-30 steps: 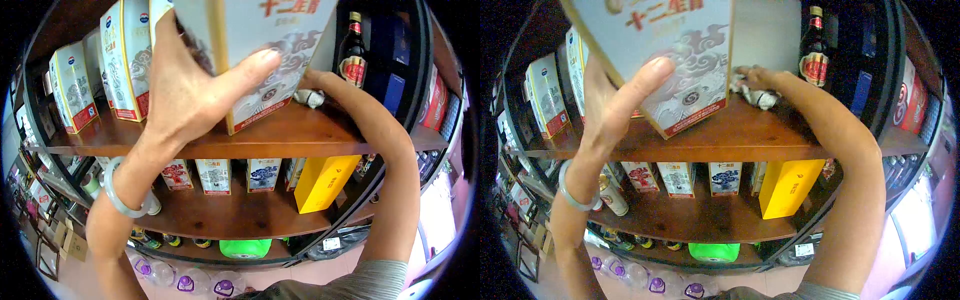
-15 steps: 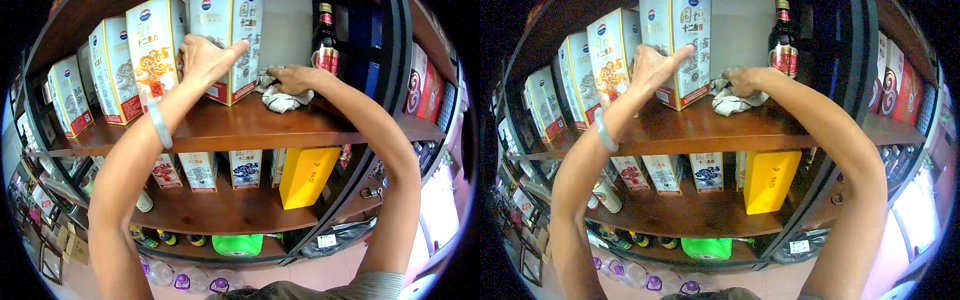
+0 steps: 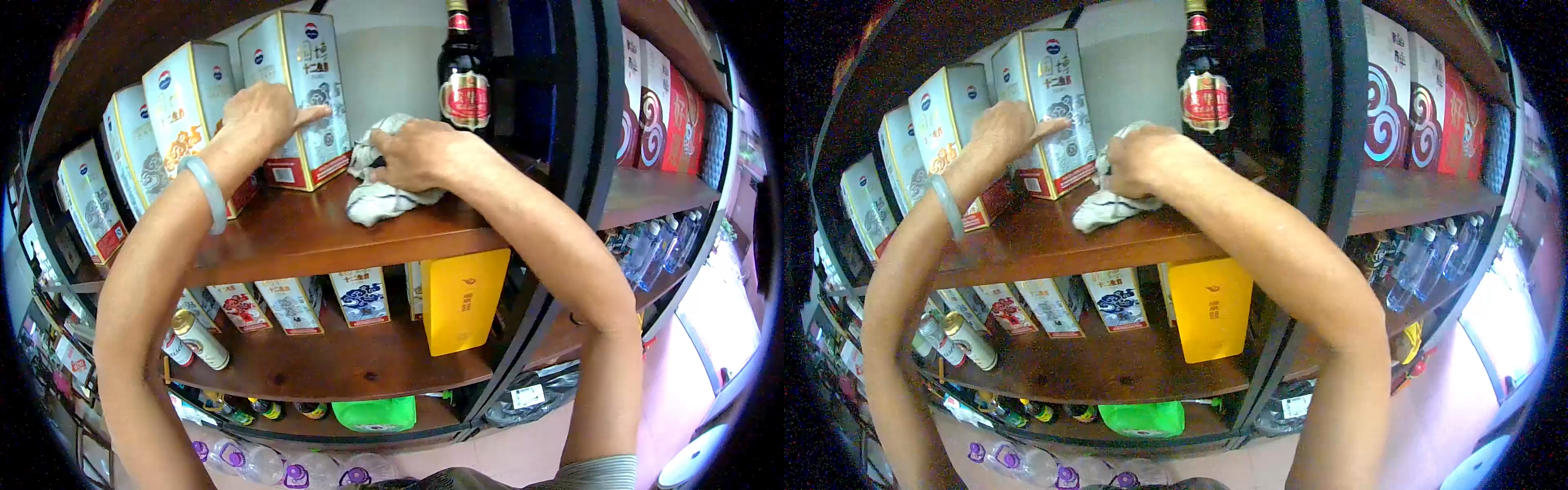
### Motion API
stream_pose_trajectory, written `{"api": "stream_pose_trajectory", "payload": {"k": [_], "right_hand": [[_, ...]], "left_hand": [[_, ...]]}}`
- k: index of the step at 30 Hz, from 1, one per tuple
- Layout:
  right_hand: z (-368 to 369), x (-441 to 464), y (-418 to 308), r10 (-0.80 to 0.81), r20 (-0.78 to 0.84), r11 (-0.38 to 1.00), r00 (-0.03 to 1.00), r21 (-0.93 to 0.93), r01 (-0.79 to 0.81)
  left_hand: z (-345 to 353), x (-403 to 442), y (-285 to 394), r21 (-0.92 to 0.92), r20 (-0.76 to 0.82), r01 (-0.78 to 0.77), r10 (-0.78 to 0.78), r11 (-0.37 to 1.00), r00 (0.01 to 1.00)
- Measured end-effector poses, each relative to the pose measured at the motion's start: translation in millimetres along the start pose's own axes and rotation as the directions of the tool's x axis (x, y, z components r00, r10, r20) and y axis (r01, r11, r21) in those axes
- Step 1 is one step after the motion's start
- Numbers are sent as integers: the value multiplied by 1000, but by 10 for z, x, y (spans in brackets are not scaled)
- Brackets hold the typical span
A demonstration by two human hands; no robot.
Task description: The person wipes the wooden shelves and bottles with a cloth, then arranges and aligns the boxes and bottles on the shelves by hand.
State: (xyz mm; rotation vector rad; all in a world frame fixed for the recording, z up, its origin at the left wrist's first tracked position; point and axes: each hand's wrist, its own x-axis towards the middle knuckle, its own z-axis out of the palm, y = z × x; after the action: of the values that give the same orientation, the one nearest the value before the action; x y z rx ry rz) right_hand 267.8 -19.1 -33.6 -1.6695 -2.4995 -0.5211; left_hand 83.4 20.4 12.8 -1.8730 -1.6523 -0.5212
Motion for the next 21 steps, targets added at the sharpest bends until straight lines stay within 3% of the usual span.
{"api": "stream_pose_trajectory", "payload": {"k": [5,6,7,8,11,13,15,17,19,21], "right_hand": [[-156,-227,-77,47,-21,997,999,-67,-48],[-116,-259,-48,41,-128,998,991,-43,-47],[-103,-267,-40,43,-120,997,992,-57,-50],[-111,-261,-47,46,-114,996,992,-72,-55],[-79,-225,-44,33,-82,995,996,-89,-41],[-5,-191,-28,19,-99,996,995,-87,-27],[-4,-211,-17,17,-110,997,994,-75,-26],[22,-217,1,5,-140,998,990,-66,-14],[64,-200,17,-16,-189,998,982,-64,4],[85,-138,41,-25,-170,999,985,-47,17]], "left_hand": [[213,118,21,106,-66,67,-60,992,996],[201,57,59,159,-72,92,-81,983,994],[193,36,100,209,-80,116,-102,971,992],[203,94,77,295,-70,26,-5,955,998],[-148,88,634,222,-128,-74,104,972,986],[-321,195,1000,-73,-79,-150,144,986,986],[-349,285,1294,-546,176,-36,156,837,972],[-56,419,1543,-618,100,-31,118,786,988],[151,518,1734,-763,55,6,56,646,997],[268,648,1709,-908,53,-34,195,417,979]]}}
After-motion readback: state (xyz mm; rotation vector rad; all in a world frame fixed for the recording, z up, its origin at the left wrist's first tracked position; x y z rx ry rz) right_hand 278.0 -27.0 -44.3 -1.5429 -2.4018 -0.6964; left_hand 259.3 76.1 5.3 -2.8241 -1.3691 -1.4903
